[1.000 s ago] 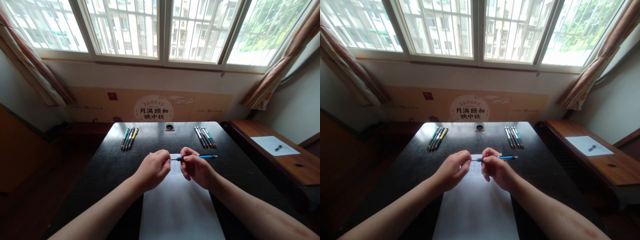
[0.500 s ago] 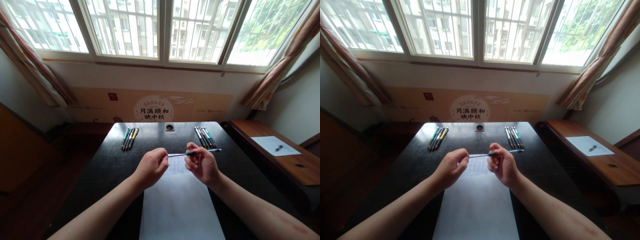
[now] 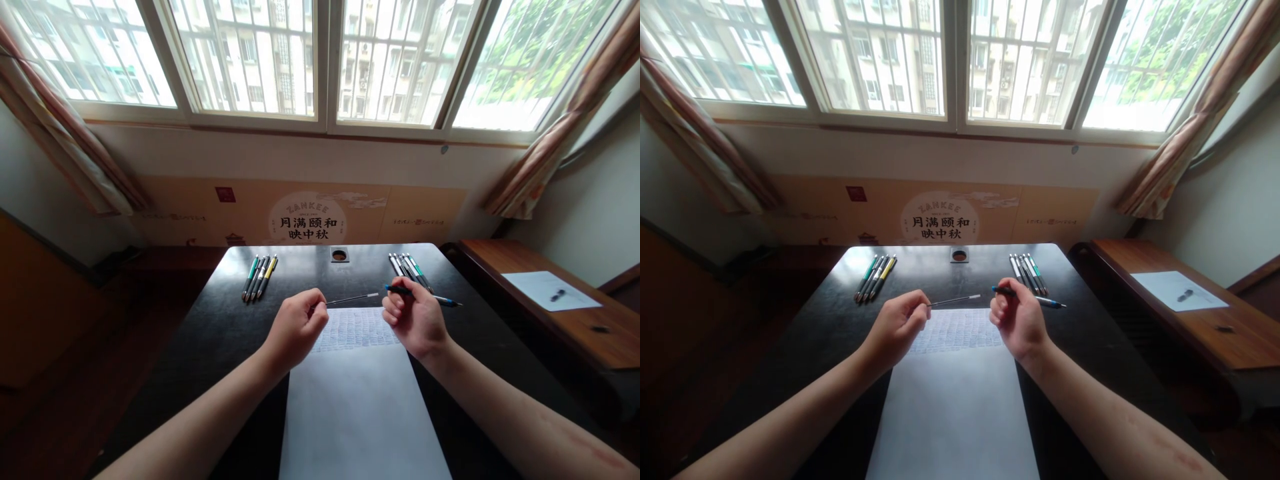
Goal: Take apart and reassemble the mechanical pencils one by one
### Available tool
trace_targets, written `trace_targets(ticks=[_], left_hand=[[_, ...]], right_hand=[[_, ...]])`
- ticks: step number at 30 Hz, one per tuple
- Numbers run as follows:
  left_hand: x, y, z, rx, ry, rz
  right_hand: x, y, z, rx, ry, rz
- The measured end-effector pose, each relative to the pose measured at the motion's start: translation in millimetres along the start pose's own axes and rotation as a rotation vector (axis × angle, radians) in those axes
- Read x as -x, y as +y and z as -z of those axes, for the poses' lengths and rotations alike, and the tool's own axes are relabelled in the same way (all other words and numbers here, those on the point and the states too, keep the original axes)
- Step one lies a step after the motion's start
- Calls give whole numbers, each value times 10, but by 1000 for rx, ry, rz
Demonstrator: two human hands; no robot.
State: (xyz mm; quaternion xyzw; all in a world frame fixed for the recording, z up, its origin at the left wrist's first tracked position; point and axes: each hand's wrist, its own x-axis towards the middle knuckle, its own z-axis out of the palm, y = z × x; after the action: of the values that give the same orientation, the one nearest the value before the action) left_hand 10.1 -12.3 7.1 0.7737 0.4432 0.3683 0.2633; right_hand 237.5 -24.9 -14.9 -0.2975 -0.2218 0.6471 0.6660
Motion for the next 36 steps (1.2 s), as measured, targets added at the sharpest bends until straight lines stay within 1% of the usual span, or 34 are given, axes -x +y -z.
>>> trace_targets(ticks=[2,6,9,15,18,21,23,25,27,29,30,32,34,36], left_hand=[[3,-1,-8,4,-20,1],[10,9,-21,-15,-28,-8],[5,16,-17,-9,-14,8],[-7,6,-13,-2,-4,31],[-3,3,-19,-4,-14,25],[0,-2,-19,-15,-16,15],[-9,-8,2,-29,-9,7],[-35,-11,57,-62,-28,-8],[-74,-12,145,-122,-110,-38],[-117,-11,253,-195,-235,-80],[-136,-12,306,-219,-286,-83],[-166,-17,395,-253,-410,-42],[-179,-23,450,-266,-544,-1],[-179,-20,470,-247,-641,22]], right_hand=[[12,24,-8,67,2,50],[89,87,-26,258,-151,119],[127,94,-26,290,-212,137],[118,71,-25,257,-194,128],[111,67,-48,254,-149,141],[89,30,-63,246,-82,171],[58,-21,-55,242,-66,204],[20,-86,-33,242,-61,231],[-22,-154,-3,246,-64,241],[-59,-206,29,261,-115,229],[-75,-220,46,281,-166,212],[-96,-215,77,348,-298,151],[-99,-159,101,437,-420,92],[-84,-66,112,545,-497,73]])
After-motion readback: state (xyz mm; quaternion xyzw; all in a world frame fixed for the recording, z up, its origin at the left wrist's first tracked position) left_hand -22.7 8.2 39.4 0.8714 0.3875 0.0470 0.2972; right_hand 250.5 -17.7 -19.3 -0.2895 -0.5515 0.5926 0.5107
